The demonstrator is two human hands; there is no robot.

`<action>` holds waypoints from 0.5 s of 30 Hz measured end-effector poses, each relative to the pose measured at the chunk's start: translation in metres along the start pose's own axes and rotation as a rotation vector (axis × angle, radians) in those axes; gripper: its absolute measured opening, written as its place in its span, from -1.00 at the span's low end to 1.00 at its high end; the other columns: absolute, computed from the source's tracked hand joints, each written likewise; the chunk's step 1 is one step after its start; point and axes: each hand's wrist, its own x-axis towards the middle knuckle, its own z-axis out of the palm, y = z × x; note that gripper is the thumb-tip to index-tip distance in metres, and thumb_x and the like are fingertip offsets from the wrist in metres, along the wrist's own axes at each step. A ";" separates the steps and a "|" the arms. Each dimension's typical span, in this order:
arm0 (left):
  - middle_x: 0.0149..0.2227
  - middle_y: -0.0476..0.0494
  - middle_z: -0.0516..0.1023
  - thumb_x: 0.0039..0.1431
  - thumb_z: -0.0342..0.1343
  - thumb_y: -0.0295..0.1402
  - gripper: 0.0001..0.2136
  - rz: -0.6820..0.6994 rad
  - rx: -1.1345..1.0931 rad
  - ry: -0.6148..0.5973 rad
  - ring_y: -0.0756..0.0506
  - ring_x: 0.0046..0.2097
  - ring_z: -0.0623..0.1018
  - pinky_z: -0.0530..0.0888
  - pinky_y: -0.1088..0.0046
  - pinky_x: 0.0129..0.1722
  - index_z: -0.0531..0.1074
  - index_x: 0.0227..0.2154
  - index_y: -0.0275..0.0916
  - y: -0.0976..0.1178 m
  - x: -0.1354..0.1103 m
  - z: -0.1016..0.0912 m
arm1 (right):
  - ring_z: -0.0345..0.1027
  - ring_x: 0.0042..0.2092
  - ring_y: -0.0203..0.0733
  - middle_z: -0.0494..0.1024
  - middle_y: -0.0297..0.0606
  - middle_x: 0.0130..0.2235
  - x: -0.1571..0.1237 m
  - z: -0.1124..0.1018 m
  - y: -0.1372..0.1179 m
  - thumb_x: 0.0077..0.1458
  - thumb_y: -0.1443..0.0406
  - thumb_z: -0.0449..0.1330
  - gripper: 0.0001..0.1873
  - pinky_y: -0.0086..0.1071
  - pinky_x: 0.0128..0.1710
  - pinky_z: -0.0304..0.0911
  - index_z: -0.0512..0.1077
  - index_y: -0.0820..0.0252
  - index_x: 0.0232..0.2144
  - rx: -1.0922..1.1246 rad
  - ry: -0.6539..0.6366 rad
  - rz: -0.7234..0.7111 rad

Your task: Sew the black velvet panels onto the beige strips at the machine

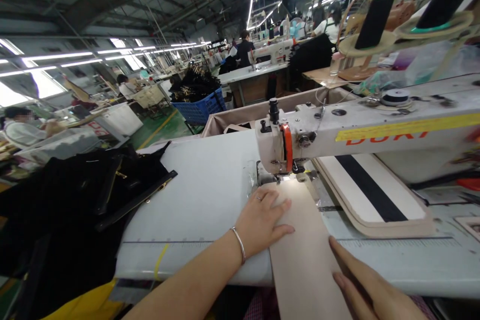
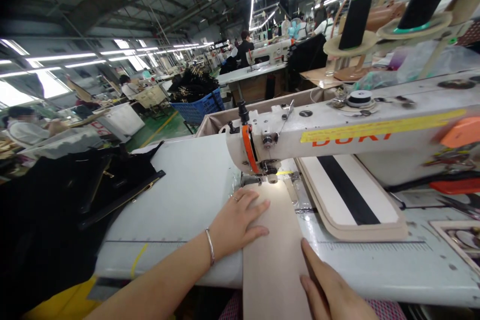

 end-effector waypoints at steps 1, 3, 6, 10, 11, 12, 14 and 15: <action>0.12 -0.25 0.30 0.19 0.03 0.03 -0.45 0.002 -0.004 0.007 -0.26 0.21 0.22 0.15 0.07 0.26 0.27 0.16 -0.13 -0.004 0.002 0.000 | 0.41 -0.02 -0.15 0.47 -0.16 0.03 0.009 -0.002 -0.004 0.24 0.24 -0.05 -0.39 -0.36 -0.14 0.41 -0.04 0.20 0.30 -0.001 0.004 0.000; 0.15 -0.26 0.27 0.22 0.02 -0.01 -0.48 0.013 -0.012 0.018 -0.26 0.23 0.19 0.16 0.08 0.26 0.27 0.16 -0.16 -0.011 0.004 0.002 | 0.42 -0.05 -0.17 0.50 -0.14 -0.01 0.022 -0.005 -0.009 0.25 0.25 -0.08 -0.45 -0.38 -0.14 0.40 0.05 0.24 0.25 -0.003 -0.006 -0.001; 0.16 -0.26 0.25 0.24 0.00 -0.03 -0.49 0.023 -0.025 0.027 -0.26 0.23 0.19 0.17 0.08 0.26 0.27 0.17 -0.16 -0.017 0.005 0.004 | 0.45 -0.09 -0.19 0.52 -0.16 -0.05 0.032 -0.007 -0.010 0.24 0.26 -0.09 -0.51 -0.41 -0.18 0.42 0.14 0.24 0.20 -0.011 -0.022 -0.015; 0.17 -0.27 0.24 0.25 -0.02 -0.01 -0.48 0.024 -0.043 0.038 -0.27 0.24 0.17 0.19 0.08 0.25 0.26 0.18 -0.17 -0.020 0.005 0.008 | 0.43 -0.07 -0.15 0.48 -0.14 -0.01 0.032 -0.004 -0.005 0.24 0.25 -0.07 -0.51 -0.34 -0.17 0.43 0.14 0.24 0.20 -0.046 -0.014 -0.021; 0.18 -0.27 0.23 0.25 -0.02 -0.02 -0.48 0.024 -0.046 0.041 -0.27 0.25 0.17 0.19 0.08 0.26 0.25 0.18 -0.17 -0.021 0.005 0.009 | 0.43 -0.06 -0.16 0.47 -0.14 0.00 0.032 -0.004 -0.005 0.25 0.25 -0.07 -0.50 -0.33 -0.16 0.42 0.13 0.25 0.20 -0.047 -0.017 -0.016; 0.19 -0.26 0.22 0.26 -0.02 -0.02 -0.48 0.024 -0.048 0.042 -0.27 0.25 0.16 0.18 0.07 0.26 0.25 0.19 -0.17 -0.022 0.005 0.010 | 0.43 -0.07 -0.16 0.48 -0.15 0.00 0.032 -0.003 -0.005 0.25 0.25 -0.07 -0.50 -0.34 -0.16 0.42 0.12 0.25 0.21 -0.044 -0.016 -0.014; 0.20 -0.26 0.21 0.26 -0.03 -0.03 -0.49 0.020 -0.054 0.045 -0.28 0.27 0.14 0.16 0.06 0.27 0.25 0.19 -0.17 -0.024 0.005 0.012 | 0.44 -0.07 -0.18 0.49 -0.16 -0.01 0.031 -0.002 -0.005 0.25 0.24 -0.08 -0.49 -0.37 -0.18 0.43 0.11 0.24 0.22 -0.041 -0.014 -0.010; 0.21 -0.25 0.22 0.26 -0.03 -0.03 -0.49 0.016 -0.058 0.046 -0.28 0.27 0.14 0.15 0.06 0.27 0.26 0.19 -0.17 -0.024 0.006 0.014 | 0.44 -0.08 -0.19 0.49 -0.16 -0.01 0.030 -0.001 -0.005 0.25 0.24 -0.08 -0.49 -0.38 -0.18 0.43 0.10 0.24 0.22 -0.038 -0.008 -0.011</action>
